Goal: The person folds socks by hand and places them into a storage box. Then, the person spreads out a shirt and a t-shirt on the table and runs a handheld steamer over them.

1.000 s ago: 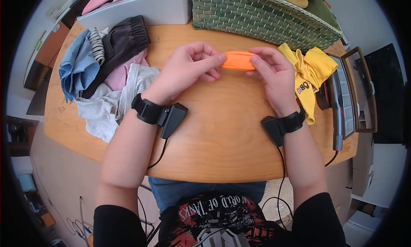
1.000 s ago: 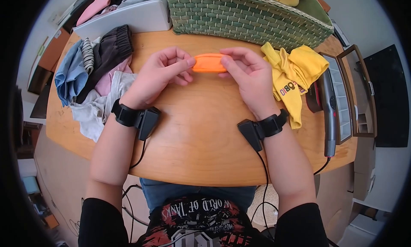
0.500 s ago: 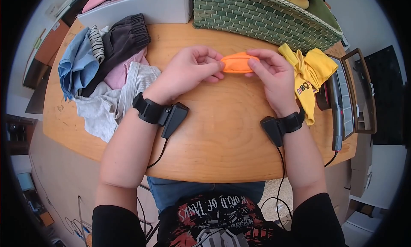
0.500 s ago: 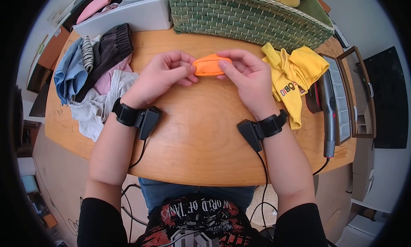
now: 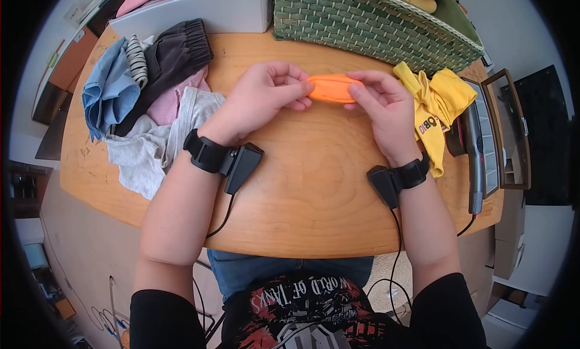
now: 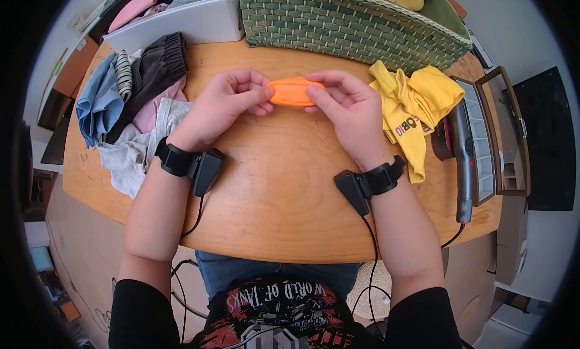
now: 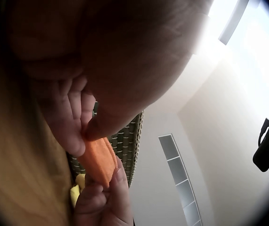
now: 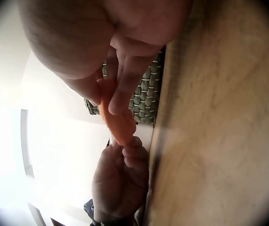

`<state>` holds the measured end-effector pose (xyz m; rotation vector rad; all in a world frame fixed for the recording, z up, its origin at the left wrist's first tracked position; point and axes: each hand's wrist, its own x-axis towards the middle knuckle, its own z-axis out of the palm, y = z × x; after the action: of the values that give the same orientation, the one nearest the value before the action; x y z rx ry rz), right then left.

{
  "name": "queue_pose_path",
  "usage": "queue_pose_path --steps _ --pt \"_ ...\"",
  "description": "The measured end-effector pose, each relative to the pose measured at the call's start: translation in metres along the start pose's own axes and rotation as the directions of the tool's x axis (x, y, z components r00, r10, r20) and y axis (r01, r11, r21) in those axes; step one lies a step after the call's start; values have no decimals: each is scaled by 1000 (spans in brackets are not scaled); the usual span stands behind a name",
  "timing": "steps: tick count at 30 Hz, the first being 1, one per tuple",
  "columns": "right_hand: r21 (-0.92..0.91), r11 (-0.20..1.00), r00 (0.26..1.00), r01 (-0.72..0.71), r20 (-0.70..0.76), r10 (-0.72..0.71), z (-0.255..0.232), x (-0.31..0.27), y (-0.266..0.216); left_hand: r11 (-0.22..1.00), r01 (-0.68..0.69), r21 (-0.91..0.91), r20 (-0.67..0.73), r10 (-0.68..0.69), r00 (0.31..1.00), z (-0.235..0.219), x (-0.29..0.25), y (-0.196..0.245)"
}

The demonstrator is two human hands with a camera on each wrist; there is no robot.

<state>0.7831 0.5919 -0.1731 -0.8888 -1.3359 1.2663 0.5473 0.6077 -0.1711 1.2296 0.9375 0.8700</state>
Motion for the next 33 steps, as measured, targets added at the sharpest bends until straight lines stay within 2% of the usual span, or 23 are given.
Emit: queue_pose_path --steps 4,10,18,22,27,31,33 --pt "7 1000 1000 -6 -5 6 1 0 0 999 -27 23 -13 27 1000 -2 1 -1" --pt "-7 1000 1000 -20 -17 20 -1 1 2 999 20 32 -5 -19 1000 -1 0 1" --pt "50 998 999 -24 -35 26 -4 2 3 988 -15 -153 74 27 997 1 -1 2" --pt "31 999 1000 -27 7 27 -2 1 3 992 -12 -127 115 27 993 2 -1 1" --pt "148 980 991 -133 -11 136 -1 2 -1 983 -51 -176 61 63 996 0 1 0" --pt "116 980 987 -160 25 158 -3 3 1 983 -56 -176 67 69 995 0 1 0" --pt "31 989 989 -146 41 144 -3 2 2 989 -35 -142 97 49 994 0 0 0"
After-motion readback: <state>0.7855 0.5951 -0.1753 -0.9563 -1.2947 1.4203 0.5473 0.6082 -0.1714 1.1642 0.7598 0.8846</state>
